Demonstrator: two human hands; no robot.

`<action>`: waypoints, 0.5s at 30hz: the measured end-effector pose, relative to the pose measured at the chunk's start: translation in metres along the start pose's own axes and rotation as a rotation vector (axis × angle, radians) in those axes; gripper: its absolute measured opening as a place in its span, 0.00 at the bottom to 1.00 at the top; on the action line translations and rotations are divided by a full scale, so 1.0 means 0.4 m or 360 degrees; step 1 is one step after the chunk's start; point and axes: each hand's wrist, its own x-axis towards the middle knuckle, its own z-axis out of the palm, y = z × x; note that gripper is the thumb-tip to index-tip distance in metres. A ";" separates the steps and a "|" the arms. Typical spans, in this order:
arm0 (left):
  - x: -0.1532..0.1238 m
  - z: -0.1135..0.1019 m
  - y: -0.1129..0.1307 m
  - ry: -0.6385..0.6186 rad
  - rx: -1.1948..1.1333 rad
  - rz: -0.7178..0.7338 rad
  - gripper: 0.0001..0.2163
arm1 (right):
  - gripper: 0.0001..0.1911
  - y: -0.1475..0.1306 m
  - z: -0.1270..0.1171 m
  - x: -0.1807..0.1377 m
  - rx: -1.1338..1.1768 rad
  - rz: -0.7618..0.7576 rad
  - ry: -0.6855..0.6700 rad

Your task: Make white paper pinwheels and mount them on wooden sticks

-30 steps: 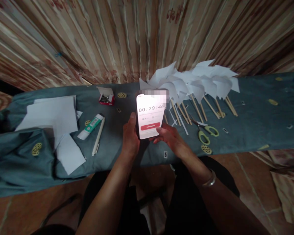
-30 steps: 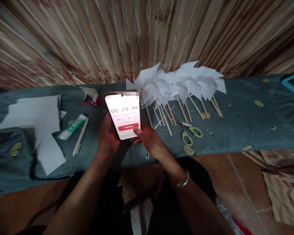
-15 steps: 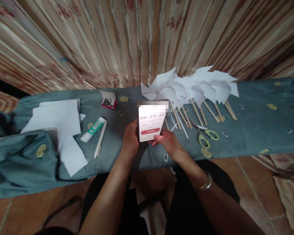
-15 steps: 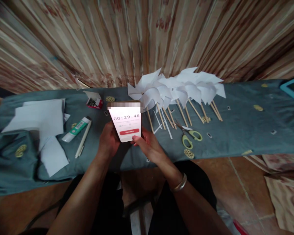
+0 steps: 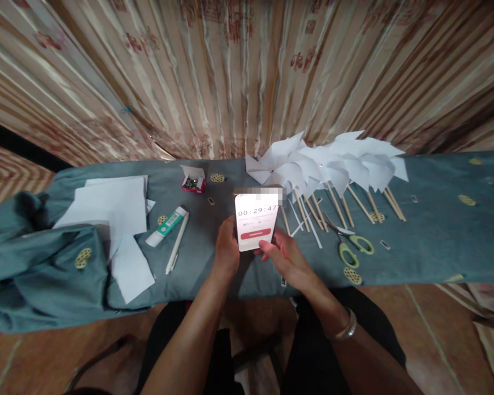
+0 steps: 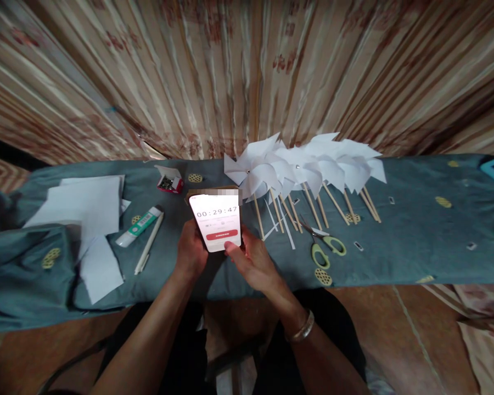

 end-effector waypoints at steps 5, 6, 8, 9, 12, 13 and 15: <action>0.002 -0.009 0.000 -0.0022 0.0292 -0.0019 0.07 | 0.16 -0.003 -0.005 0.000 -0.0178 -0.0039 -0.0016; 0.004 -0.010 -0.002 -0.0017 0.0299 -0.0014 0.08 | 0.16 -0.005 -0.006 0.000 -0.0218 -0.0042 -0.0024; 0.009 -0.008 -0.006 -0.0025 0.0227 0.0000 0.09 | 0.15 -0.010 -0.007 0.002 -0.0291 -0.0044 -0.0033; 0.012 -0.006 -0.007 -0.0040 0.0157 0.0007 0.09 | 0.15 -0.014 -0.006 0.002 -0.0322 -0.0047 -0.0032; 0.022 0.004 -0.006 -0.0027 -0.0055 -0.0031 0.10 | 0.14 -0.029 -0.004 0.002 -0.0398 -0.0063 -0.0022; 0.025 0.008 -0.005 0.0004 -0.0115 -0.0072 0.10 | 0.14 -0.035 -0.004 0.001 -0.0413 -0.0077 -0.0019; 0.031 0.014 -0.003 0.0040 -0.0224 -0.0153 0.13 | 0.13 -0.044 -0.008 -0.001 -0.0436 -0.0104 -0.0022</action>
